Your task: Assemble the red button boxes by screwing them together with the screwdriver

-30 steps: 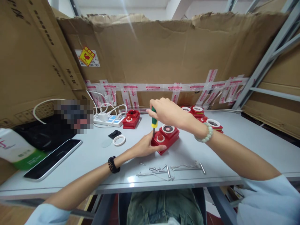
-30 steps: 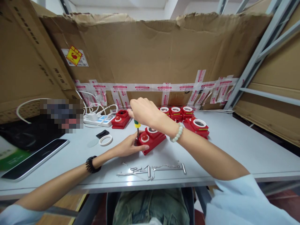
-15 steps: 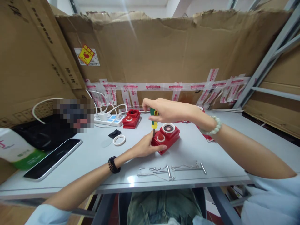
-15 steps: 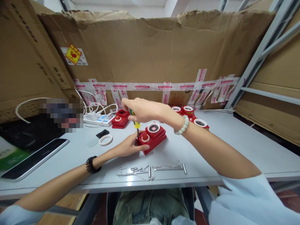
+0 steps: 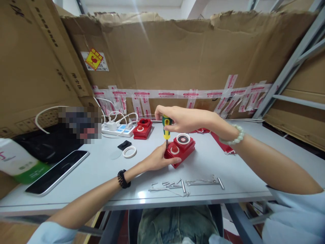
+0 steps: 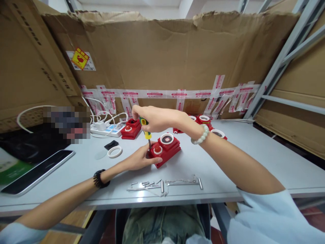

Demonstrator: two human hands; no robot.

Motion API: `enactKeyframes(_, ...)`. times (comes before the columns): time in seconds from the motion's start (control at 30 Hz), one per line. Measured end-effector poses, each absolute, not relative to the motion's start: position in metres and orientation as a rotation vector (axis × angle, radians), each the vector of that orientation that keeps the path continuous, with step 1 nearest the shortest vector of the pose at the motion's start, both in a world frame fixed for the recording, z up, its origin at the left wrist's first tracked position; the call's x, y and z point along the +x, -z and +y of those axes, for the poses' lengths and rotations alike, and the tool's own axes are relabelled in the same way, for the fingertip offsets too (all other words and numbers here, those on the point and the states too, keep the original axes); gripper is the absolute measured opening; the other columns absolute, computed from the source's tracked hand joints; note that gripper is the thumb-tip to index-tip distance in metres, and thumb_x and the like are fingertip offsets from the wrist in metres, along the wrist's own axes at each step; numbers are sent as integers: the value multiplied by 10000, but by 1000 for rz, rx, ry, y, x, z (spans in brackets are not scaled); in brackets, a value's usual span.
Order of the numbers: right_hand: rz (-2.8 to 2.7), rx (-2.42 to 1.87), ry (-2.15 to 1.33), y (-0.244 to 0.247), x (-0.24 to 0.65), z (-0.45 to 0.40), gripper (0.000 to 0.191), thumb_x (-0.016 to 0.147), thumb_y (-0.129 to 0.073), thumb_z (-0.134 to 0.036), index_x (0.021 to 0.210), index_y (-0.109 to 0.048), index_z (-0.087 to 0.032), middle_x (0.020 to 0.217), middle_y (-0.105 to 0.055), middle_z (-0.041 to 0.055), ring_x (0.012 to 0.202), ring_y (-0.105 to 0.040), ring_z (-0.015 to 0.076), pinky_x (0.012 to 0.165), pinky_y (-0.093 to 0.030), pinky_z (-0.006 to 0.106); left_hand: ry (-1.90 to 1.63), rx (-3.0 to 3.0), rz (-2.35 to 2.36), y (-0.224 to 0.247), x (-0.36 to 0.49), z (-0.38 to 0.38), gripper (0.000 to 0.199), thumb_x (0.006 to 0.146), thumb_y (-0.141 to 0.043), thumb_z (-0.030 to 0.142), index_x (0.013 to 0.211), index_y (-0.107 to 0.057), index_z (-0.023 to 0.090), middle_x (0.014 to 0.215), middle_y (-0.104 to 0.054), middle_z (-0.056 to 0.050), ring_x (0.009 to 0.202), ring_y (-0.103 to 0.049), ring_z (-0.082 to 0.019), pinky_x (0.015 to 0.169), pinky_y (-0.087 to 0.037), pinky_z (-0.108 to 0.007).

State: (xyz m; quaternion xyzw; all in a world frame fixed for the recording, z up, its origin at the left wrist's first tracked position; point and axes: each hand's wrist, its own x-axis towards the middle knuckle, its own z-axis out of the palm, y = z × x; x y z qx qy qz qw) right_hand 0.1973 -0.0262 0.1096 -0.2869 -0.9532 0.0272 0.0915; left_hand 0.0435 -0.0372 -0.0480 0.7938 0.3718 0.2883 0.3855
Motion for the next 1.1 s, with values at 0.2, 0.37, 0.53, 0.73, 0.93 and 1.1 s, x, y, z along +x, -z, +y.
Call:
enactKeyframes(0.2,-2622,-1182,185,-103,194,-29,203,902,-558,-299,1030,-493,-156,881,-619,95,741,-559,210,608,-364,314,-738,2022,976,48,43,-37,632,764,-703,488,1248,-451,170,1206,-637,-125,1024,-632,-272,907,-501,-420)
enactKeyframes(0.37,-2721,-920,-105,-103,191,-31,283,790,-607,-126,1024,-470,-207,878,-604,15,688,-502,147,593,-352,276,-739,2002,957,49,43,-37,622,765,-709,480,1237,-456,164,1210,-637,-127,1033,-633,-268,919,-492,-408)
enactKeyframes(0.53,-2591,-1132,193,-99,188,-30,145,878,-576,-295,901,-503,-172,761,-552,42,673,-469,171,580,-293,296,-738,2000,947,49,43,-37,614,771,-707,482,1233,-455,165,1219,-629,-131,1051,-625,-272,935,-485,-420)
enactKeyframes(0.73,-2712,-916,-101,-105,191,-30,309,744,-577,-93,1014,-471,-200,856,-580,10,688,-470,145,599,-332,276,-738,1997,929,48,44,-38,618,780,-703,466,1257,-450,166,1212,-627,-130,1050,-622,-273,937,-488,-434)
enactKeyframes(0.93,-2637,-988,-40,-101,192,-30,319,723,-520,-120,1029,-462,-187,792,-577,20,627,-448,157,562,-313,298,-881,2151,992,41,31,-33,450,894,-557,423,1277,-513,191,1315,-568,-125,1125,-569,-263,877,-497,-373)
enactKeyframes(1.1,-2558,-905,-32,-92,192,-26,306,755,-510,-146,1053,-452,-182,819,-593,25,625,-459,152,576,-331,299,-1003,2151,1000,36,22,-24,268,907,-533,380,950,-687,165,1010,-725,-77,903,-647,-216,827,-488,-337)
